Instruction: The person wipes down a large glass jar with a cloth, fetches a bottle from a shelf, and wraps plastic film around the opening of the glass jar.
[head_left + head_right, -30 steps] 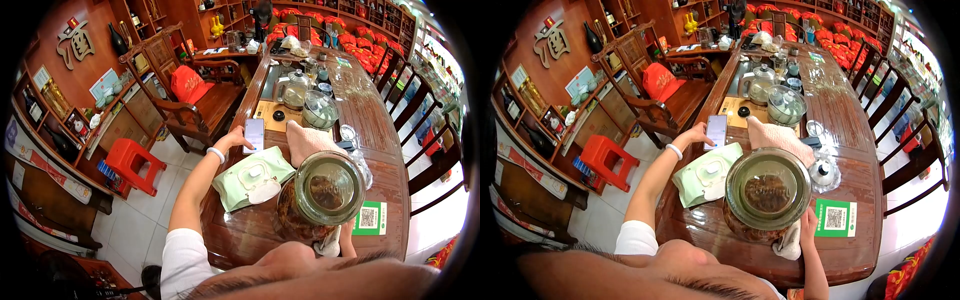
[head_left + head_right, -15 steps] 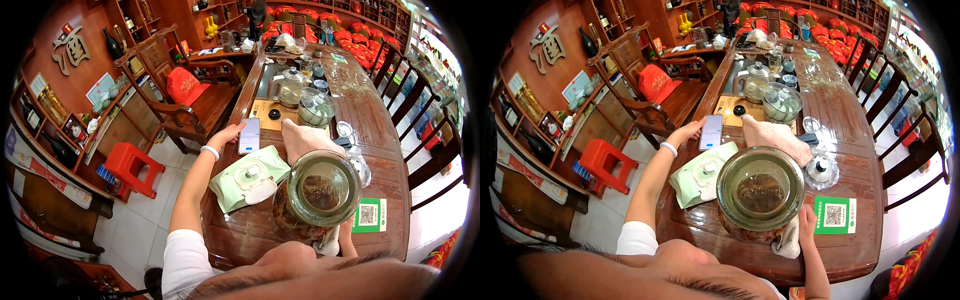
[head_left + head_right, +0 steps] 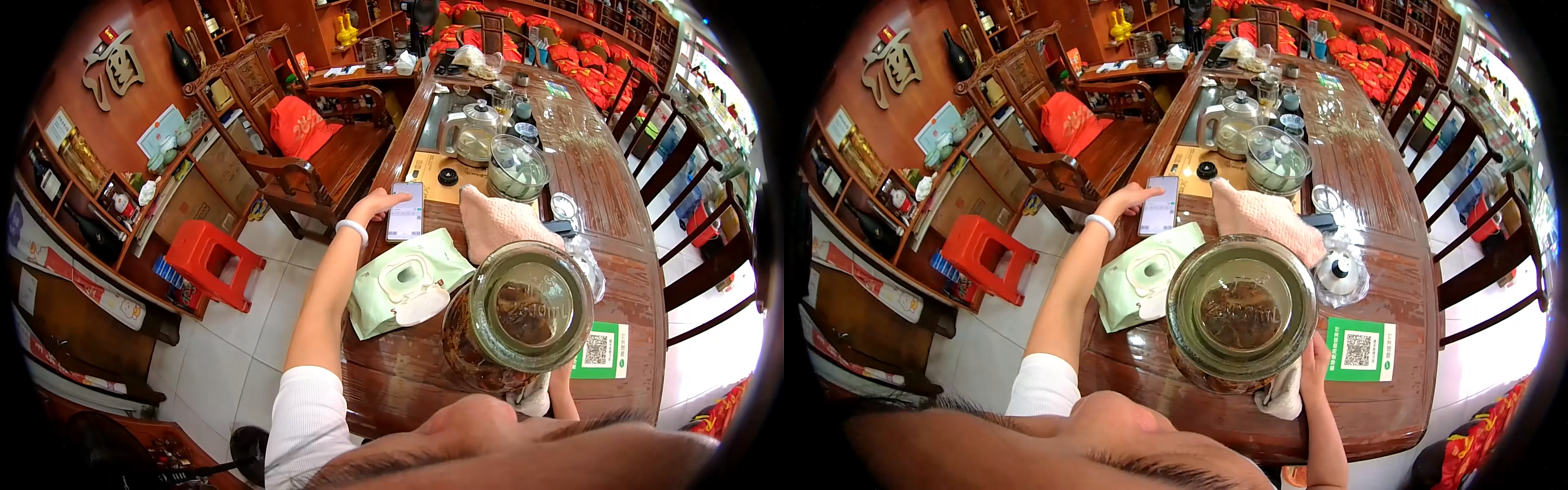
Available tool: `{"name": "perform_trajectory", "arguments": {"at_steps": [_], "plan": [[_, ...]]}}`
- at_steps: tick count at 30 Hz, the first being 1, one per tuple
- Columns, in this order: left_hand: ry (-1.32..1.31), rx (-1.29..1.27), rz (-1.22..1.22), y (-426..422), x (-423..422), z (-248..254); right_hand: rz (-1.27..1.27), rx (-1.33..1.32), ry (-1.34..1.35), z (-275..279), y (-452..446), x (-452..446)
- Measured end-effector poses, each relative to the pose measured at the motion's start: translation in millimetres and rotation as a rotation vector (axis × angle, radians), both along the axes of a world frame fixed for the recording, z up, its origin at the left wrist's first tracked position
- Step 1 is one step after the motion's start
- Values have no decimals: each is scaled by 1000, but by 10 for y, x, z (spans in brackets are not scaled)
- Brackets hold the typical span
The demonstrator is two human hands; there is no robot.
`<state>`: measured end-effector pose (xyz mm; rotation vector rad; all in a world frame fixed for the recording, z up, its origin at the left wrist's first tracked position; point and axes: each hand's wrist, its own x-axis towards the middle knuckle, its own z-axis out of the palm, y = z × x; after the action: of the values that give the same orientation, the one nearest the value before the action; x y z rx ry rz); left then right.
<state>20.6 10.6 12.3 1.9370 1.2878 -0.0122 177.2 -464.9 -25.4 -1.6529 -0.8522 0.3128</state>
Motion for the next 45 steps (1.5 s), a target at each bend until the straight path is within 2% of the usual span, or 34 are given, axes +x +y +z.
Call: {"name": "perform_trajectory", "arguments": {"at_steps": [3, 5, 8, 11, 13, 21, 27, 31, 33, 37, 41, 43, 45], "plan": [[66, 24, -4, -166, 57, 150, -7, -5, 12, -53, -14, 24], [6, 201, -37, -303, 82, 223, -4, -15, 26, -92, -15, 34], [-3, 278, -23, -97, 139, -80, -27, 25, 19, -113, -12, 33], [38, 306, 2, -75, 161, -129, -24, 29, 58, -130, -26, 53], [22, 280, -6, -46, 149, -147, 30, 4, 160, -218, -36, 107], [116, 281, -31, -125, 140, -32, 14, 15, 150, -101, 3, 49], [-5, 57, 66, -138, 61, 81, -13, 19, 103, 43, 14, -9], [-26, 20, 67, -81, -1, 25, 1, -13, 83, -63, -26, 60], [-171, -34, 198, -53, -30, -42, 5, 1, 73, -134, -6, 81], [-235, -28, 179, 20, -56, -199, -14, 28, 121, -146, 29, 73], [-150, 60, 62, 176, -62, -461, 17, 6, 76, -136, 12, 97], [-147, 86, 8, 74, -57, -412, 12, 24, 90, -127, 30, 87], [-253, 93, 37, -89, -78, -369, 12, 36, 87, -138, 22, 90]]}}
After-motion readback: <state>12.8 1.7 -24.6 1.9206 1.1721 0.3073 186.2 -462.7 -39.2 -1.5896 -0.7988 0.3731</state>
